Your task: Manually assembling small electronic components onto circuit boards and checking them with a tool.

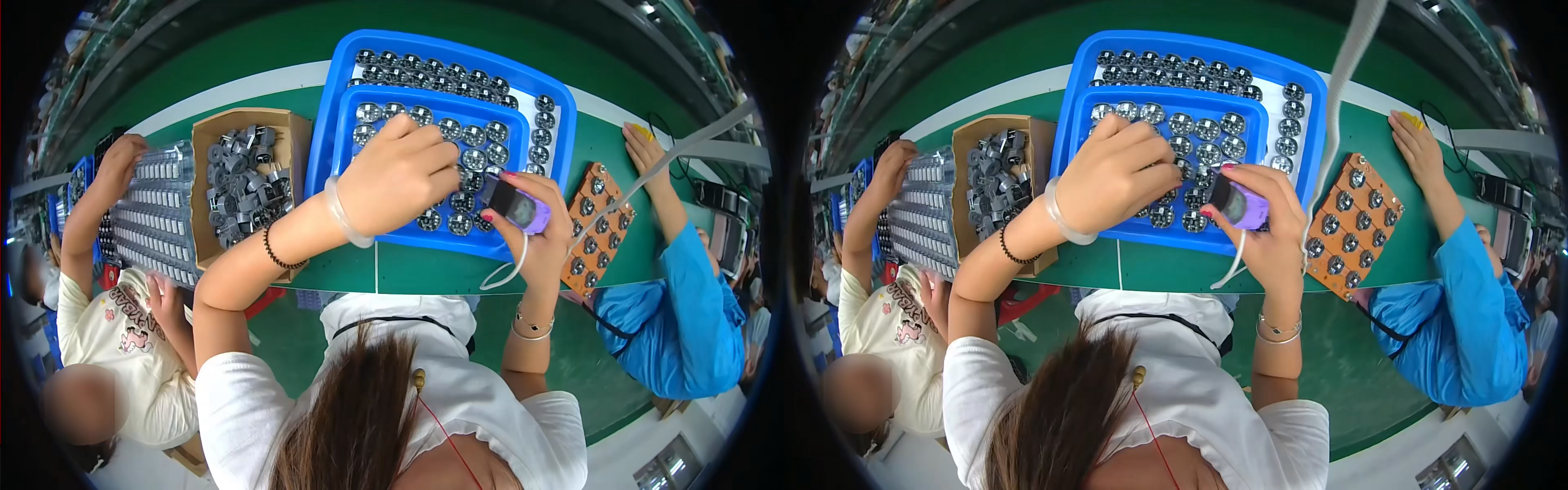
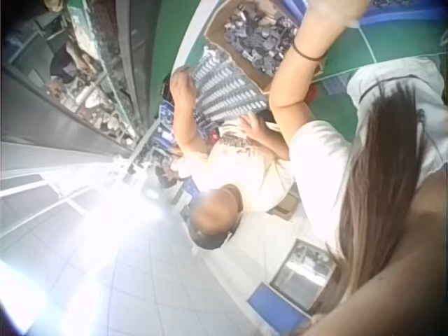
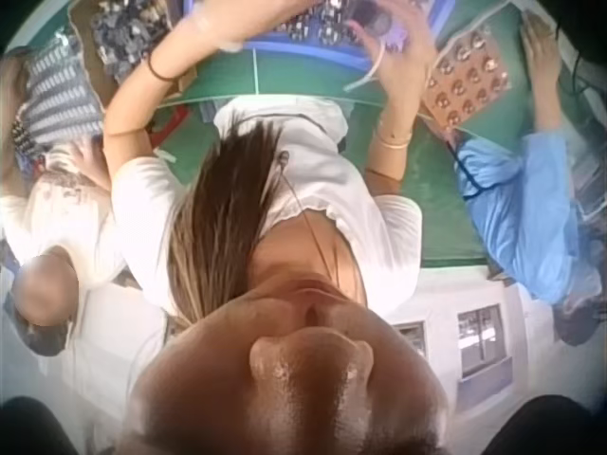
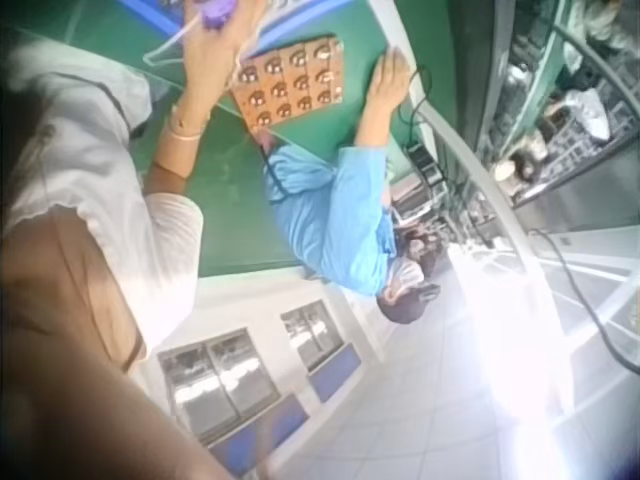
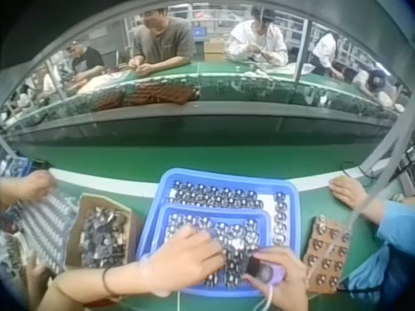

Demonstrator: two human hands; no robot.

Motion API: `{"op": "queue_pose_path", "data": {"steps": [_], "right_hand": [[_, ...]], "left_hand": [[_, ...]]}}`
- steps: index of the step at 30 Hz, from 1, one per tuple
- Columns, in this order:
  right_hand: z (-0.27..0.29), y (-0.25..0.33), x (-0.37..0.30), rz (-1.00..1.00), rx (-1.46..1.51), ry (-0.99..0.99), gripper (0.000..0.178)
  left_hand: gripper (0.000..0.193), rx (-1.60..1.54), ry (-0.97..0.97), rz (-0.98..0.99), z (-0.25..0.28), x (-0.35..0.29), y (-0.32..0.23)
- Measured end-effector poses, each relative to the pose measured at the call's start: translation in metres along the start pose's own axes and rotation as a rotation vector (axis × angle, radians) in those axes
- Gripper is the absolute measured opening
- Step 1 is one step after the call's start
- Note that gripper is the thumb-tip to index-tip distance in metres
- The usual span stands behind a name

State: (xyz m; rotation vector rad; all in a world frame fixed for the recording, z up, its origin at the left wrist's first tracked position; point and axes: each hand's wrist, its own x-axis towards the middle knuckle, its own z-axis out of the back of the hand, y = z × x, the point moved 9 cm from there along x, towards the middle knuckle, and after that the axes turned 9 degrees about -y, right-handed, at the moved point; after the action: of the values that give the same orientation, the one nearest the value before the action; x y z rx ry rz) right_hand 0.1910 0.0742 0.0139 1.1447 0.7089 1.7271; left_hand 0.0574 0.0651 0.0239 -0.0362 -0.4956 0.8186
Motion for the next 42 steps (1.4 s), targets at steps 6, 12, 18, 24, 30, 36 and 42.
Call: {"op": "queue_pose_path", "data": {"steps": [6,12,18,24,30,36,42], "right_hand": [[-0.006,0.016,-0.001,0.068,-0.009,0.015,0.046],[0.015,-0.013,-0.010,-0.119,0.151,-0.170,0.049],[0.025,-0.016,-0.013,-0.048,0.106,-0.180,0.050],[0.016,-0.007,-0.017,-0.055,0.091,-0.112,0.048],[0.000,0.011,-0.016,0.047,0.017,0.023,0.047],[-0.013,0.021,-0.016,0.104,0.005,0.078,0.047],[-0.008,0.022,-0.017,0.095,0.042,0.013,0.044]], "left_hand": [[0.015,-0.144,-0.303,-0.018,0.028,0.003,-0.017],[0.012,-0.148,-0.270,0.022,0.024,0.000,-0.004],[0.013,-0.027,-0.070,0.090,-0.012,-0.010,0.010],[0.017,-0.112,-0.192,0.187,0.008,-0.016,0.010],[0.016,0.001,-0.066,-0.005,-0.001,-0.024,-0.011],[0.012,-0.075,-0.298,-0.040,0.031,-0.016,-0.031],[0.021,-0.159,-0.262,0.033,0.030,-0.016,-0.025]]}}
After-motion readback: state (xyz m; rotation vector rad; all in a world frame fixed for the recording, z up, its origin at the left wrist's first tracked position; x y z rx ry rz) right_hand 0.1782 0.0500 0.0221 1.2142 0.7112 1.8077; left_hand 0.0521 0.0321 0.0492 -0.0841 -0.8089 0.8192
